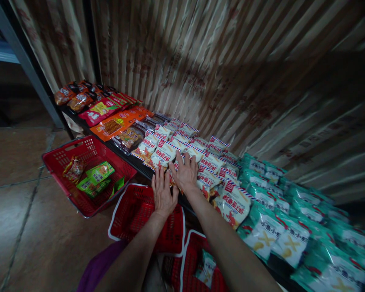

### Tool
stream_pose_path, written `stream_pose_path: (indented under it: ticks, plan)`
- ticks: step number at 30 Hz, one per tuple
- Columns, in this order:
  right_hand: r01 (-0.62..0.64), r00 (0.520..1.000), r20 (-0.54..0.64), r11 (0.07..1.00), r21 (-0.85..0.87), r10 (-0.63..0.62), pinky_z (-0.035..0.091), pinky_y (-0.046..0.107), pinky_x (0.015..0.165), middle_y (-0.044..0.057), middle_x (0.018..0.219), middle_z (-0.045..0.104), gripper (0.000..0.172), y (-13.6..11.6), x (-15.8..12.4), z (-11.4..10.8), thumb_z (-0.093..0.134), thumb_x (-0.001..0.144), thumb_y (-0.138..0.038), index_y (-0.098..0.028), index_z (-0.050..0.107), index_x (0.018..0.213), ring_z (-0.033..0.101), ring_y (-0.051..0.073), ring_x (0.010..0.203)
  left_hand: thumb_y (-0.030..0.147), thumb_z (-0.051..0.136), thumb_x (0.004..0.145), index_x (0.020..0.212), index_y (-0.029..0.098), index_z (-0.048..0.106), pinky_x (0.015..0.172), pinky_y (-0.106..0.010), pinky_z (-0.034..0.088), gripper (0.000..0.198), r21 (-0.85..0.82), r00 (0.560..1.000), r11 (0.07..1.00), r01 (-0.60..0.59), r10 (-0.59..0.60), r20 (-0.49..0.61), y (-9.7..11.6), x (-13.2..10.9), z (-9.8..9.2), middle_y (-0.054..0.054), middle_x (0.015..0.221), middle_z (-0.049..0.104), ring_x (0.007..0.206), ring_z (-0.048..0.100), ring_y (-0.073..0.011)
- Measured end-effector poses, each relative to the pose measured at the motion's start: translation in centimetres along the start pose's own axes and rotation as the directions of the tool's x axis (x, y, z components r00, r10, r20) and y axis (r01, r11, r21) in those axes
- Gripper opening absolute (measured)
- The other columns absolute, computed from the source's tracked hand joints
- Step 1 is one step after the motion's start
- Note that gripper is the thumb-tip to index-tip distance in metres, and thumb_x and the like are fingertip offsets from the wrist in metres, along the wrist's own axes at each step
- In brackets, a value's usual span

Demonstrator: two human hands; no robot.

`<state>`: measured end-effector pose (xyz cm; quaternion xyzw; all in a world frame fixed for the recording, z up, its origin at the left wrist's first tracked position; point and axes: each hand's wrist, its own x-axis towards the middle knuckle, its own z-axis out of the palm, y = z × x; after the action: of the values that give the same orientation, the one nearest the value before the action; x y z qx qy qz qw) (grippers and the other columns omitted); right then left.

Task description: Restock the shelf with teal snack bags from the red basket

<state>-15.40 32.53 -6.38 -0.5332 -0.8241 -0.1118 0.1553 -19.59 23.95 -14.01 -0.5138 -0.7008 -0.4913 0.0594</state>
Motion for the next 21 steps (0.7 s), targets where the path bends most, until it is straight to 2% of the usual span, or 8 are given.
stream_pose_path:
  ticks: [16, 21]
  plan:
    - [0.008, 1.000, 0.016, 1.000, 0.021, -0.009, 0.029, 0.055, 0.102, 0.012, 0.145, 0.039, 0.056, -0.19, 0.16, -0.20, 0.036, 0.090, -0.051, -0.028, 0.038, 0.141, 0.030, 0.039, 0.133, 0.025, 0.046, 0.086, 0.138, 0.011, 0.035, 0.113, -0.050, 0.021, 0.055, -0.023, 0.999, 1.000, -0.011, 0.010, -0.036, -0.08, 0.32, -0.19, -0.016, 0.147, 0.035, 0.143, 0.014, -0.0267]
    - [0.030, 1.000, 0.004, 1.000, 0.010, -0.030, 0.027, 0.055, 0.103, 0.013, 0.148, 0.035, 0.056, -0.05, 0.10, -0.17, 0.036, 0.091, -0.051, -0.028, 0.037, 0.142, 0.029, 0.037, 0.135, 0.024, 0.047, 0.085, 0.140, 0.013, 0.033, 0.113, -0.052, 0.021, 0.057, -0.031, 0.999, 0.999, -0.010, 0.008, -0.040, -0.18, 0.22, -0.11, -0.016, 0.147, 0.035, 0.143, 0.014, -0.0273]
